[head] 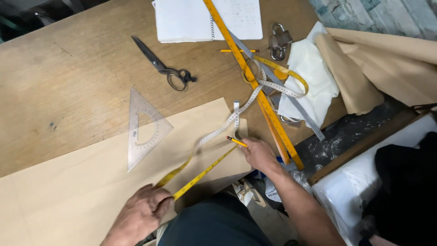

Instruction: The person measures and marks a large piece of beige fabric on a wooden table using a pencil, a set square, a flexible measuring tape, and a metal ruler. They draw straight lines and curved patterns on the fabric to create a template.

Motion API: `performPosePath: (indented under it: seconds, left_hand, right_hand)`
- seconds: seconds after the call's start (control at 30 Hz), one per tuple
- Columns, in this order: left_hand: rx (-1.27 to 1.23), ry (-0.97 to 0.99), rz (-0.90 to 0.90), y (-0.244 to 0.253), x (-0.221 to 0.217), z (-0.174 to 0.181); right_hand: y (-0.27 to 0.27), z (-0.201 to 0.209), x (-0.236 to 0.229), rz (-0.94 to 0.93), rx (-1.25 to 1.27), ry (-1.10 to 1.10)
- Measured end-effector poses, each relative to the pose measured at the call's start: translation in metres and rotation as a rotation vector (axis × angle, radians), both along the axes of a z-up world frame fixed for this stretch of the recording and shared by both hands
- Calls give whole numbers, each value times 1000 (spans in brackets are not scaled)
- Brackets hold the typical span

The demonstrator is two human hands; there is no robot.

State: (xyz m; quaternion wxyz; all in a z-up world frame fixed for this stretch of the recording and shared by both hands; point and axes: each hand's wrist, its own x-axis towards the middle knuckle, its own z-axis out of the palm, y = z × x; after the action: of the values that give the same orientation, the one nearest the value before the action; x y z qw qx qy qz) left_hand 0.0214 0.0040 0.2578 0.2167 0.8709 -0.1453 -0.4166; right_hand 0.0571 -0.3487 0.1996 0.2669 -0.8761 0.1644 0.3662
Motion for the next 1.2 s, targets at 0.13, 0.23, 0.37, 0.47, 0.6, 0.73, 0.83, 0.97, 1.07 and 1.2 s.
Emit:
performPosePath:
  seconds: [0.13,0.23,0.37,0.47,0.6,0.73,0.83,0.97,1.07,1.2]
  left_hand:
    - [231,28,-6,14,-2,-18]
    - [203,-45,-39,11,-2,-47]
    - [163,-200,-91,9,-8,-85]
    - [223,-224,-37,3,-8,-99]
    - [135,-635,-43,8,-28,-165]
    - [30,-604,76,-19,-22,-121]
    - [-37,-360,257,-48,6,-66]
    - [-248,-146,535,-77,41,-23]
    - [-372,191,762,-97,70,4]
    - [-938,400,1207,-106,72,-23]
  right_hand:
    - [-3,17,15,-113,17,28]
    - [-18,-11,46,-283,-28,-91]
    - [-66,-90,94,-347,-347,-598]
    - [-64,-32,134,-348,-311,-206]
    - [-40,-31,146,-305,-299,-9]
    - [-35,-60,151,-445,-193,-178]
    - [-6,-3,144,-575,64,-160]
    - [52,113,94,-357,386,-20]
    - [61,94,46,112,584,-69]
    - [66,59,-4,263,457,-296]
